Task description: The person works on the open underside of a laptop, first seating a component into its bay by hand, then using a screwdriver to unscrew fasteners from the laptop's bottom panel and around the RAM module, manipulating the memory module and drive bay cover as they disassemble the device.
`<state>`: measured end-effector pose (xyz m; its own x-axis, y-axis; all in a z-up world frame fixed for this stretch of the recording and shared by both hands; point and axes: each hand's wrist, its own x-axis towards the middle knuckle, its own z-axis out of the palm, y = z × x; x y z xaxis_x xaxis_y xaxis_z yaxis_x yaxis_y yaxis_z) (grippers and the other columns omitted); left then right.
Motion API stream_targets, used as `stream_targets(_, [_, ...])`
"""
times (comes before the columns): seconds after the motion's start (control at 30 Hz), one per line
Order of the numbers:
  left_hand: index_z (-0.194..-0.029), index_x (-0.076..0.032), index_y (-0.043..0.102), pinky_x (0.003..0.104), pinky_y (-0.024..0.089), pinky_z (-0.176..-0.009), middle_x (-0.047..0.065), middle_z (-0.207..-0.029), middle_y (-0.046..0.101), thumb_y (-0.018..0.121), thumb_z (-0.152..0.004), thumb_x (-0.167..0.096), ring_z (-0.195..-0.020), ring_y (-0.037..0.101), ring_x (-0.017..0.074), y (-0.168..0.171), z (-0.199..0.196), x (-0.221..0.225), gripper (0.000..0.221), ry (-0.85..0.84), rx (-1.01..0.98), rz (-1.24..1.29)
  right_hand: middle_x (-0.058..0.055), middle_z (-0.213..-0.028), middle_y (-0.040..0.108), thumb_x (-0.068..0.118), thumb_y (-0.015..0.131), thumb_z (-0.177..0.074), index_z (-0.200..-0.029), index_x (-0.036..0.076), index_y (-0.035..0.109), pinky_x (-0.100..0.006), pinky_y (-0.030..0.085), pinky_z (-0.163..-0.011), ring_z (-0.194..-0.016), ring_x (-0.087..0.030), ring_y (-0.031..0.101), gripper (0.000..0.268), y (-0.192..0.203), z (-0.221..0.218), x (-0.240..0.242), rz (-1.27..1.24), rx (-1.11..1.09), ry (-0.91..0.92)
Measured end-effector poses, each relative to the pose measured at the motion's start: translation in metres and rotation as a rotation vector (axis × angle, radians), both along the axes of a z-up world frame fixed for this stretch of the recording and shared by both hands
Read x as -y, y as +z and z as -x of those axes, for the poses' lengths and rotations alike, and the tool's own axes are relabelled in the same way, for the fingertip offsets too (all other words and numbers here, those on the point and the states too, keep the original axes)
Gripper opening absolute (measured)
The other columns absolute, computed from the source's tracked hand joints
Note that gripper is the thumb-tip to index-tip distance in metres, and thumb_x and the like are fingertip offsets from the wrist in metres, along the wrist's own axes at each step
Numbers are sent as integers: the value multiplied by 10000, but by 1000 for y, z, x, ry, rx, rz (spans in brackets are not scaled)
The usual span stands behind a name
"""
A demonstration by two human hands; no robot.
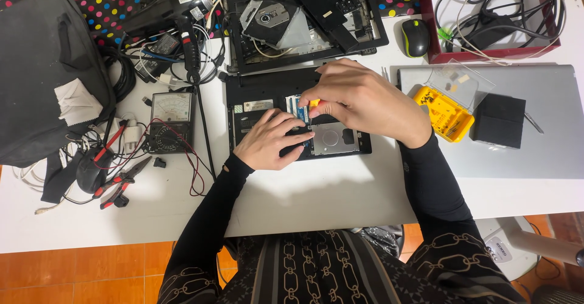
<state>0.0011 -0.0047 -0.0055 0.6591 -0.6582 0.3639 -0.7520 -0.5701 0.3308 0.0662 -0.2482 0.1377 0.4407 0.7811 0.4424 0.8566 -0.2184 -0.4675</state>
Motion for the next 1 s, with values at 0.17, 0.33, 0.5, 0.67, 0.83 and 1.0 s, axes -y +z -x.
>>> stream_targets(0.17, [-1222,-194,757,450,389,-1068,38,-1234,653,690,-924,-267,-1183,562,238,0,0,0,314,3,-11,0,-124,-902,688,155,791,-857,-1087,29,758,-414,510,-943,-942,-311,637,265,-1,-1,1,-14,34,-13])
stream_targets(0.33, [-1235,-183,754,447,388,-1071,40,-1240,649,690,-932,-278,-1186,557,235,0,0,0,324,1,-43,16,-97,-891,722,185,787,-863,-1076,38,753,-410,518,-960,-950,-314,645,261,-1,0,3,-10,-15,57])
stream_targets(0.5, [-1225,-182,756,454,383,-1079,42,-1235,651,692,-931,-288,-1189,555,239,2,0,1,319,9,-44,-2,-109,-885,699,176,801,-873,-1101,39,758,-412,521,-924,-952,-311,647,271,-5,-3,2,-35,-7,44])
stream_targets(0.67, [-1222,-181,756,456,383,-1089,45,-1237,650,693,-931,-289,-1197,555,238,2,0,1,318,11,-40,-7,-111,-824,680,172,826,-838,-1139,37,774,-419,517,-874,-824,-279,611,335,-5,-5,-1,-41,-37,40])
stream_targets(0.83, [-1231,-178,753,452,384,-1080,48,-1245,650,692,-935,-290,-1195,553,240,3,0,1,323,12,-59,-2,-109,-917,732,210,822,-865,-1065,47,767,-433,519,-992,-1066,-344,674,264,-6,-4,1,-48,30,49])
stream_targets(1.0, [-1230,-175,753,457,383,-1085,40,-1242,652,695,-929,-286,-1198,555,241,4,1,1,326,17,-47,-3,-107,-940,750,207,811,-881,-1066,40,769,-427,537,-980,-1102,-343,681,252,-9,-4,4,-4,-29,29])
